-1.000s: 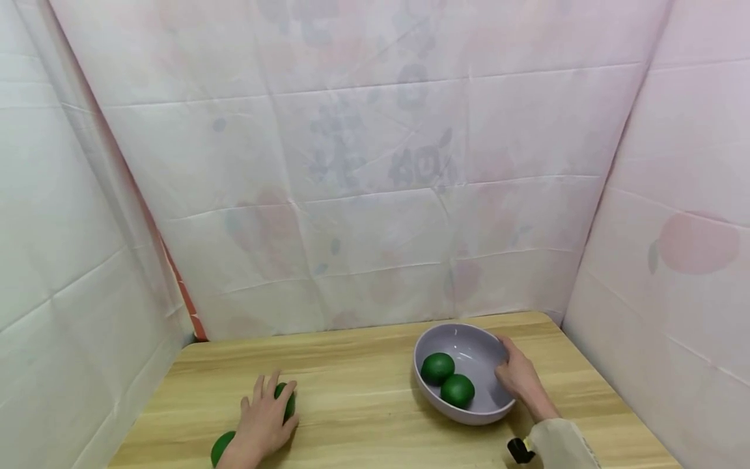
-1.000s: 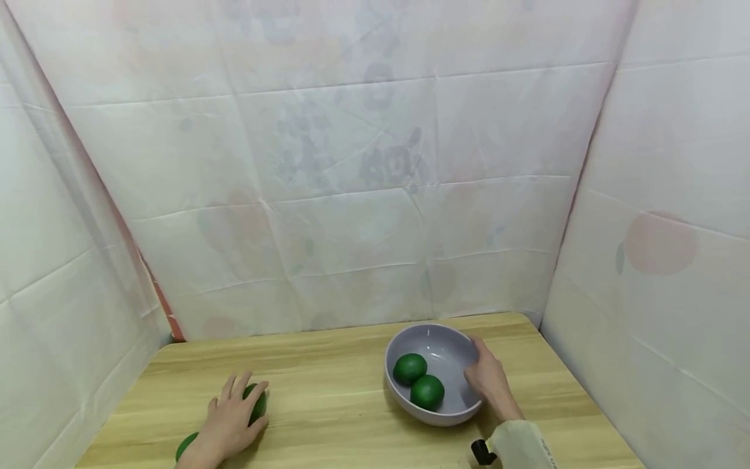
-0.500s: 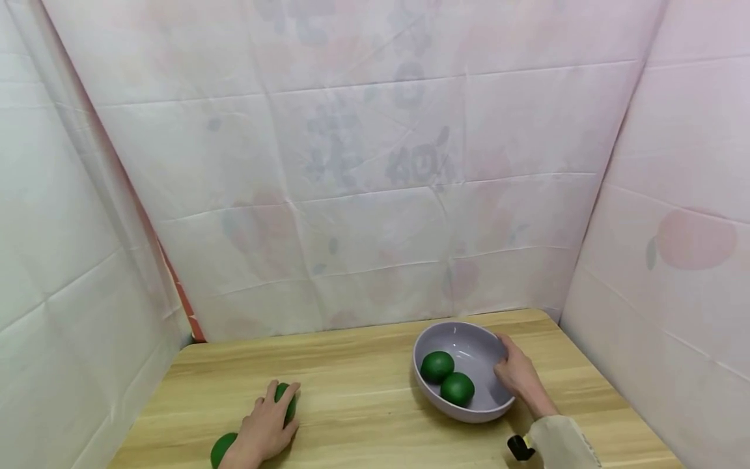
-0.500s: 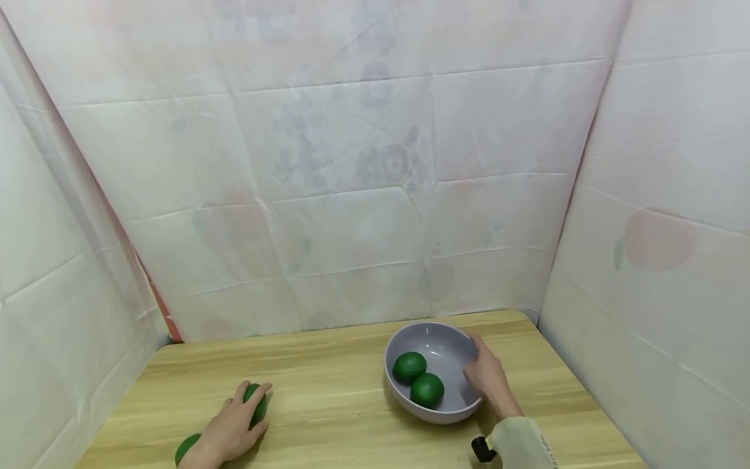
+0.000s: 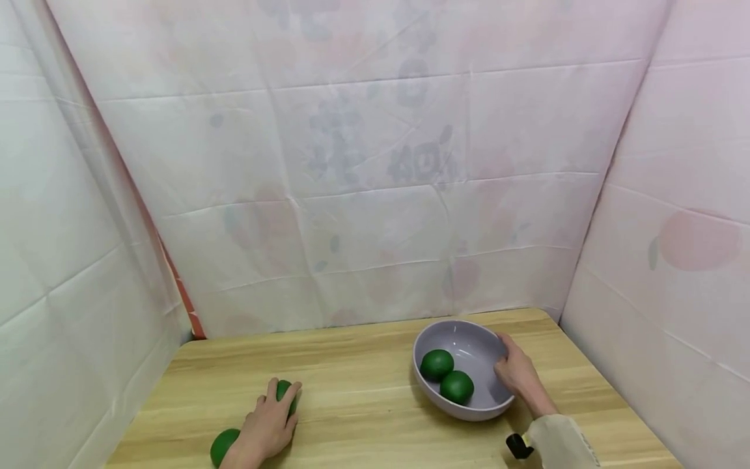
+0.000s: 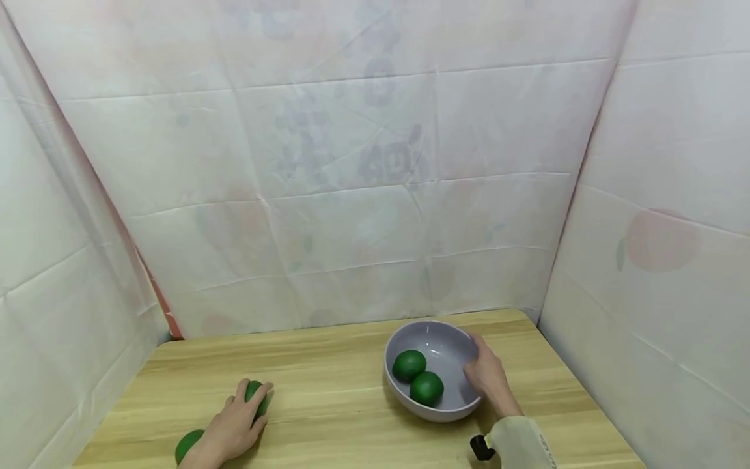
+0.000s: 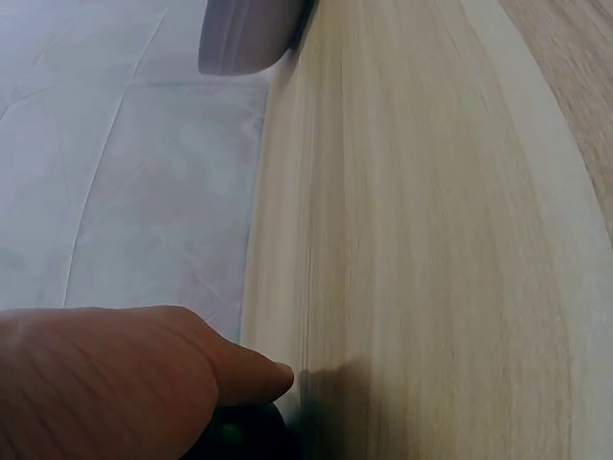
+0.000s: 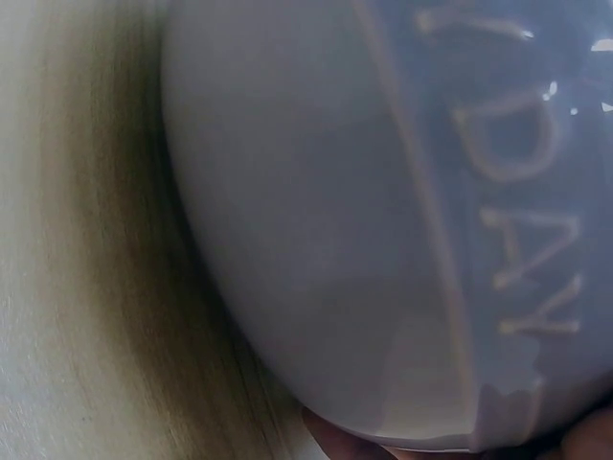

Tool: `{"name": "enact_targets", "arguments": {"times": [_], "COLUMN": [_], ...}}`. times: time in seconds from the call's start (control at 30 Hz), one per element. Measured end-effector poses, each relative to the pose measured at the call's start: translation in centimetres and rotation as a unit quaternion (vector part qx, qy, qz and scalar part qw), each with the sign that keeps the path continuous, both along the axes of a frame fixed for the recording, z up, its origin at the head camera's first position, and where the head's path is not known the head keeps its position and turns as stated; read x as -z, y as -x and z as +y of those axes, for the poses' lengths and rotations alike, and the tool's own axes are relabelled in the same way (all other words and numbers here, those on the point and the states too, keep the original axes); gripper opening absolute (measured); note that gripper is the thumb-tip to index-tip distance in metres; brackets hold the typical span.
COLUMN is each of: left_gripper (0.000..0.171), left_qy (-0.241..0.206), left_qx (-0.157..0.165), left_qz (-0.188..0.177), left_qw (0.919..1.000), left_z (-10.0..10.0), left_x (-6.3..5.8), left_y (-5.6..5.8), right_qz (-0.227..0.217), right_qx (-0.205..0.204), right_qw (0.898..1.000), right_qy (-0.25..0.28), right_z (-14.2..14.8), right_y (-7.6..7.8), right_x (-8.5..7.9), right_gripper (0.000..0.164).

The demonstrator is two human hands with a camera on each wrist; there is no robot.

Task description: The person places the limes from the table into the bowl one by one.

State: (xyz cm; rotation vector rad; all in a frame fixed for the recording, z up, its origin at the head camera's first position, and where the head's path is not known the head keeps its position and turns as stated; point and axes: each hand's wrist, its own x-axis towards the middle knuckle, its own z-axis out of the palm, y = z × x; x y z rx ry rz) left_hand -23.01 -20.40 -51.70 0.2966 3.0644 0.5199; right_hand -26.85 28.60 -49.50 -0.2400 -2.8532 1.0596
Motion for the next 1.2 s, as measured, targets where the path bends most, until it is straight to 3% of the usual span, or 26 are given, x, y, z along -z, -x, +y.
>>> {"name": "enact_targets", "arguments": {"times": [0.2, 0.5, 1.2], "left_gripper": [0.050, 0.038, 0.040], "left_qy": [-0.028, -0.028, -0.051], "left_qx": [0.021, 0.045, 0.043], "left_qz": [0.002, 0.004, 0.018], "left_qw": [0.9994, 0.9986, 0.9976], "left_z": [0.4, 0.9, 2.4], "left_x": [0.0, -0.4, -1.0], "left_y": [-0.1, -0.2, 0.4], "right_qz": [0.010, 0.003, -0.009], "right_qx": [-0.001, 0.004, 0.005], "right_qw": [1.000, 1.000, 1.000], "right_qy": [0.003, 0.011, 0.020], "right_z": [0.0, -0.3, -0.6], "right_y": [0.0, 0.4, 0.6], "right_x": [0.2, 0.3, 0.5], "right_gripper": [0.065, 0.066, 0.067]}}
